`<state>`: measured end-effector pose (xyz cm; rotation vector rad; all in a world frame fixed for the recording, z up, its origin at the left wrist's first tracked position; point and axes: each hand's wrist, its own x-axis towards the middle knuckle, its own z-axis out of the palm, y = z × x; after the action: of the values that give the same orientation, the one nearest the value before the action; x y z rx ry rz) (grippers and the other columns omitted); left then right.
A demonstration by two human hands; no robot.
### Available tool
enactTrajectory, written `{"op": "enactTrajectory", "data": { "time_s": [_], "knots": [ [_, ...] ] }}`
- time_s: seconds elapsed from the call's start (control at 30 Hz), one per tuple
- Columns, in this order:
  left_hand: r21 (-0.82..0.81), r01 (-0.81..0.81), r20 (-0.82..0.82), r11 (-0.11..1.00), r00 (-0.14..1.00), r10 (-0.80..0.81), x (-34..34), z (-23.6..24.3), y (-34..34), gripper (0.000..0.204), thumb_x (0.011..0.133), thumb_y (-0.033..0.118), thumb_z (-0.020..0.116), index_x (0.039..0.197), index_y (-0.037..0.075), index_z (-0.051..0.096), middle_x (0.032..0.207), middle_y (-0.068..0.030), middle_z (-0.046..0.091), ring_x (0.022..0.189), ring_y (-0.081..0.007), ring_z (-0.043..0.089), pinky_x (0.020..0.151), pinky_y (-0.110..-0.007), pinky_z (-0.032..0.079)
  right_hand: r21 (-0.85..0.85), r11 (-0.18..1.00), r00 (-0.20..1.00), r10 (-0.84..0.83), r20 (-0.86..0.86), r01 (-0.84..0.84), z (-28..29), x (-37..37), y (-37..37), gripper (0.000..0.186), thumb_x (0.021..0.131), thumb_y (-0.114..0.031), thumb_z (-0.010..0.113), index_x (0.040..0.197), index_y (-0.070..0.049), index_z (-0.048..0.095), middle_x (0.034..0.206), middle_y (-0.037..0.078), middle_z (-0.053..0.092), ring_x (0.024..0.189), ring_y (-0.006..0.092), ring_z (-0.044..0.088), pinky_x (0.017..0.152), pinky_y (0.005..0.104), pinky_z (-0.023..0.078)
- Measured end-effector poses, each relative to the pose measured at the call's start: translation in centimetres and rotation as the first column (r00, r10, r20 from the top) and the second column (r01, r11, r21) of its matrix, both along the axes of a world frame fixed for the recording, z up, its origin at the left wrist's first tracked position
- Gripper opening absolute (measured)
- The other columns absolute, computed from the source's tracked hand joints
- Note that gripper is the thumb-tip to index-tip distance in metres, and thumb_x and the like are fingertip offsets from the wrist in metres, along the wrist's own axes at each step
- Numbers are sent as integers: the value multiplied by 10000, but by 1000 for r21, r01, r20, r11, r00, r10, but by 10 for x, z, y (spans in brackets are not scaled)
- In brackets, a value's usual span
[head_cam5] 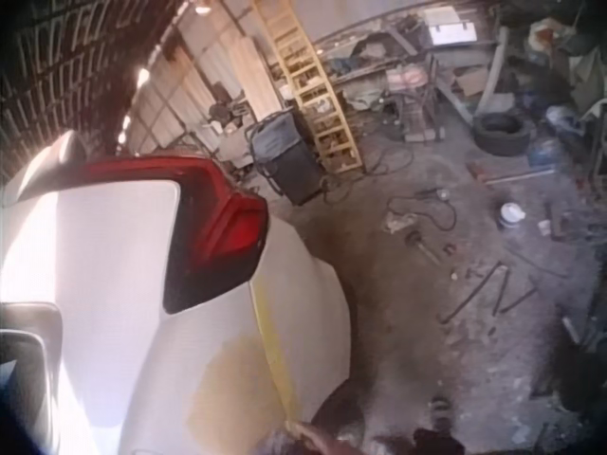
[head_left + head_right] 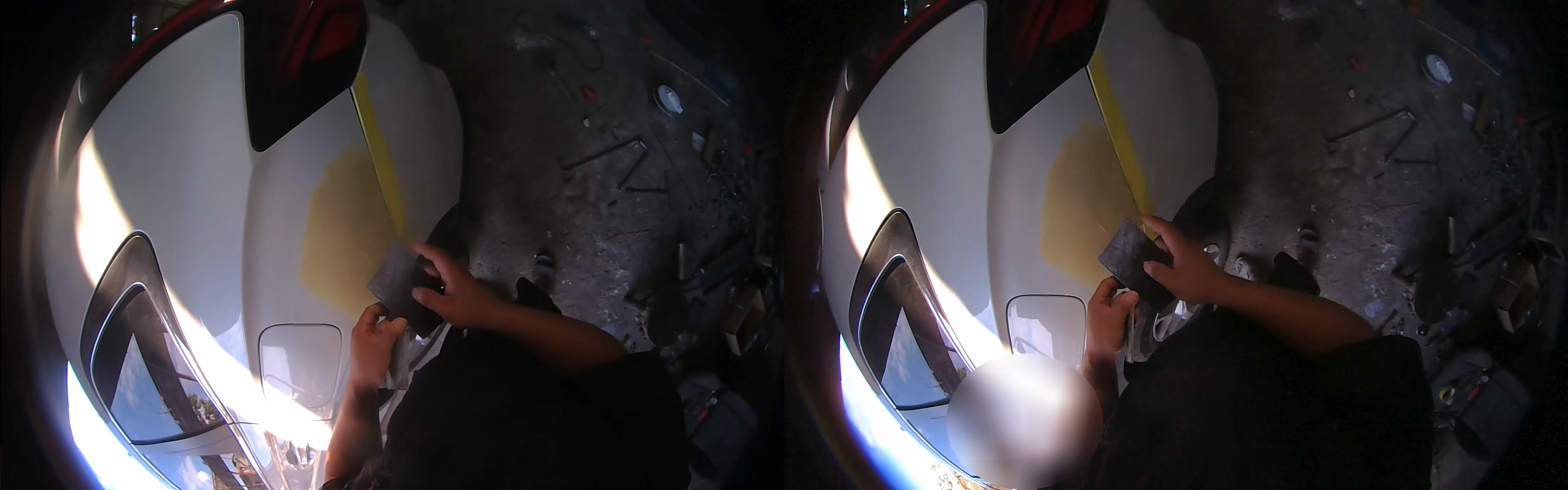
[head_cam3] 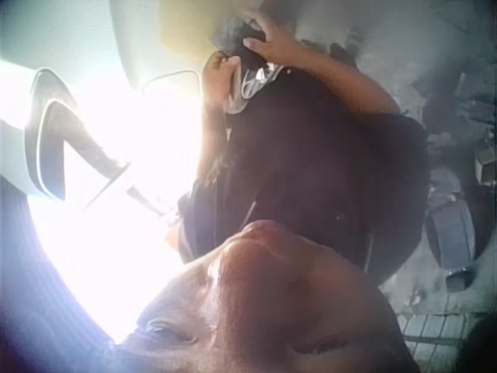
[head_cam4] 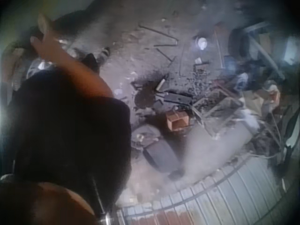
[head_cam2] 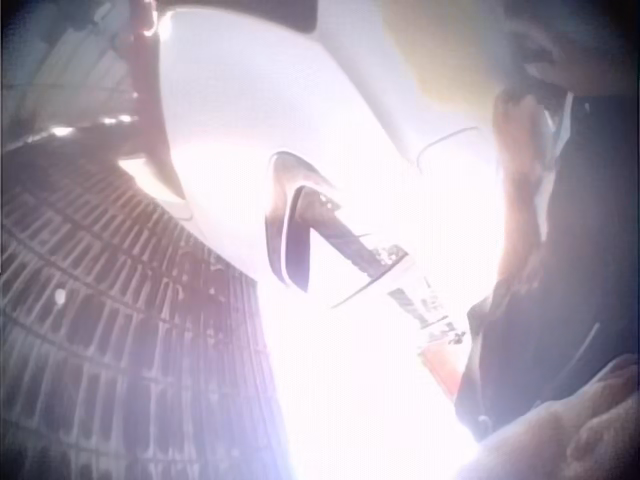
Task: The person sands a section of a white car's rear quarter panel using sandpaper. They first touch the taped-off area, then sit on the floor to handle and fold sandpaper sheets before resuming sanding the panel.
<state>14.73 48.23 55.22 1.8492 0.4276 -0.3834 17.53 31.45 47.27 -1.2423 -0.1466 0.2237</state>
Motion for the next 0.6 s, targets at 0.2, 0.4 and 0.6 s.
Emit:
{"op": "enactTrajectory", "data": {
  "time_s": [0.2,0.4,0.6],
  "knots": [
    [144,117,-101,983,989,-103,2,-1,-2,117,831,97,677,833,-5,622,683,-8,605,585,-53,507,546,-201,404,18,984,983,178,33,-179,2,-10,-31,678,858,-56,575,1433,-48,216,1432,192,320,1320,299,355,1095,420,295],
    [-38,-106,-95,994,990,102,5,-5,1,162,915,134,580,932,-20,629,739,-46,628,526,-62,508,498,-188,404,-169,859,875,466,-130,-482,13,-9,-75,674,870,-45,560,1444,-75,207,1435,210,323,1303,334,390,1071,421,330],
    [13,-110,20,994,994,110,8,-7,-28,347,990,246,446,1143,-53,532,933,-109,598,581,-87,536,496,-205,432,-172,971,984,151,-99,-166,-13,-16,-85,688,884,-76,567,1450,-81,177,1442,215,316,1295,345,397,1056,426,342]
  ]
}}
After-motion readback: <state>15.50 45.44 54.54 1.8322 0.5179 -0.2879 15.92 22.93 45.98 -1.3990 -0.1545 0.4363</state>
